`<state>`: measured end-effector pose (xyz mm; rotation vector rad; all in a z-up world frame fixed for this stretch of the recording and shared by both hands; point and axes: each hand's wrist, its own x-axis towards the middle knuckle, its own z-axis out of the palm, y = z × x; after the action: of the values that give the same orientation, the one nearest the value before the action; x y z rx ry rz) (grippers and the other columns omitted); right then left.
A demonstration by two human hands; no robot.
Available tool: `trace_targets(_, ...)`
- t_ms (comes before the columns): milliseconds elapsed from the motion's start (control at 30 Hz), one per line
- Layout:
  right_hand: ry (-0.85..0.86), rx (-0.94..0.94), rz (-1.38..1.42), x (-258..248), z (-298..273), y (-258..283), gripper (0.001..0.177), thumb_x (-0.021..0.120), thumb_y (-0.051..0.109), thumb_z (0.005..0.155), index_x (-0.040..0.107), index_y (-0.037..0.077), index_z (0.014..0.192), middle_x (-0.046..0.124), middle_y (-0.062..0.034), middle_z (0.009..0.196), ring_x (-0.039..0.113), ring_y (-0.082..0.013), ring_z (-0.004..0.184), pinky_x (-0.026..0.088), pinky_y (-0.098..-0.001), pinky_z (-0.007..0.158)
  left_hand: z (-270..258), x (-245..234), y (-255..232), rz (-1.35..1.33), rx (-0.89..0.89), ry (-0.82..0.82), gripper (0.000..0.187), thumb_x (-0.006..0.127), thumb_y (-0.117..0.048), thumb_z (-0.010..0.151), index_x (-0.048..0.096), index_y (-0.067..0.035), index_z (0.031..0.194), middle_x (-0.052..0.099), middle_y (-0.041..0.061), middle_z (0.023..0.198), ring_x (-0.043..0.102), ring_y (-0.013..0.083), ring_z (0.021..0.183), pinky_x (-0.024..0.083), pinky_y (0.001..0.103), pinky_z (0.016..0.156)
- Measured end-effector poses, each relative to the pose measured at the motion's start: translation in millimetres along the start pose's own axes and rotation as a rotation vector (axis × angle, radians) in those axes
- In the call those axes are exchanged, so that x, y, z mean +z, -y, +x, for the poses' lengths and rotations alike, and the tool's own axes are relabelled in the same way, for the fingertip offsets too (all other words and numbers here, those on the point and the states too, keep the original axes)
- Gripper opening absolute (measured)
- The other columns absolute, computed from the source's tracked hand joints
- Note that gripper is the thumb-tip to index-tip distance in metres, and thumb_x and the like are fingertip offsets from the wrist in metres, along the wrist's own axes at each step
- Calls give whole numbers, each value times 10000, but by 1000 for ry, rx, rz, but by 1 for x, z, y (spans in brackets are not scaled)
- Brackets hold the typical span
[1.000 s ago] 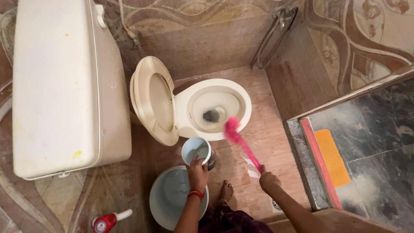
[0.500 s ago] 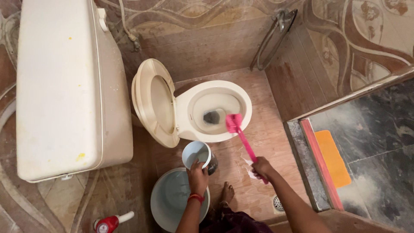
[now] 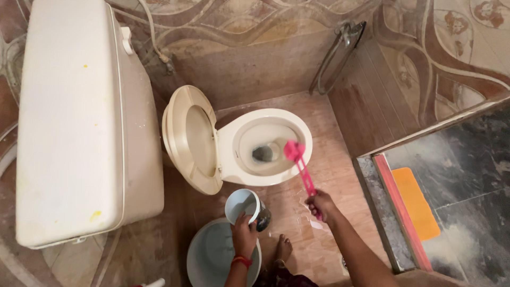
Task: The person scrubs the inside of a toilet bowl using a pink brush, pours water from a plastic mug, and applies cleaning liquid from a bottle.
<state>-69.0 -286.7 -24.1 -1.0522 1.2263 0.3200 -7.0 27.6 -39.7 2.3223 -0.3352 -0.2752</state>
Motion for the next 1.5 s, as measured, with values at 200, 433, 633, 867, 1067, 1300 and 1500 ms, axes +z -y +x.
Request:
trace_targets(200,54,-76,53,21,10,-17,486,572,-45,859,570,91,1326,580,-39,630,476,-131,438,351,-299,355,-2,-3,7,9,-6,-5,130,713,-126,860,758,-74,971,696,166,1219,583,332,1267,375,509,1113)
trace_targets(433,-87,-40,12,21,7,-59,684,624,-10,861,497,160,1511,619,-71,692,479,-157,481,368,-321,383,14,-8,-3,23,-23,63,172,707,-121,865,748,-65,1023,708,151,1207,570,325,1270,345,510,1120)
trace_targets(633,-390,-535,-454,-2,11,-38,651,773,232,854,560,121,1459,761,-174,812,696,-213,671,553,-373,619,26,-1,-22,-2,-64,36,156,729,-114,840,763,-68,986,652,175,1316,543,406,1280,392,482,1091)
trace_targets(867,-399,-312,-548,3,-33,-79,600,631,294,902,539,199,1487,748,-262,958,747,-380,827,574,-465,750,23,17,-37,9,-54,81,217,727,-148,857,751,-92,1065,652,143,1334,576,381,1266,432,484,1090)
trace_targets(1067,-381,-636,-680,18,27,-22,478,658,342,950,638,136,1381,744,-211,889,695,-355,802,549,-459,696,24,1,-44,31,-139,142,233,704,-125,858,759,-91,1081,629,155,1364,526,403,1285,424,476,1077)
trace_targets(1300,-221,-283,-216,35,7,-25,584,589,286,959,502,139,1517,531,-61,569,445,-178,392,376,-362,355,18,-7,-22,56,-53,68,161,704,-140,873,767,-80,1008,746,120,1140,577,316,1339,348,498,1155)
trace_targets(1500,-210,-178,4,24,8,-45,583,555,322,1015,428,168,1563,446,-13,576,377,-143,405,328,-332,353,20,-3,-31,-8,-30,11,190,721,-134,846,766,-62,1015,697,164,1231,585,353,1248,394,479,1100)
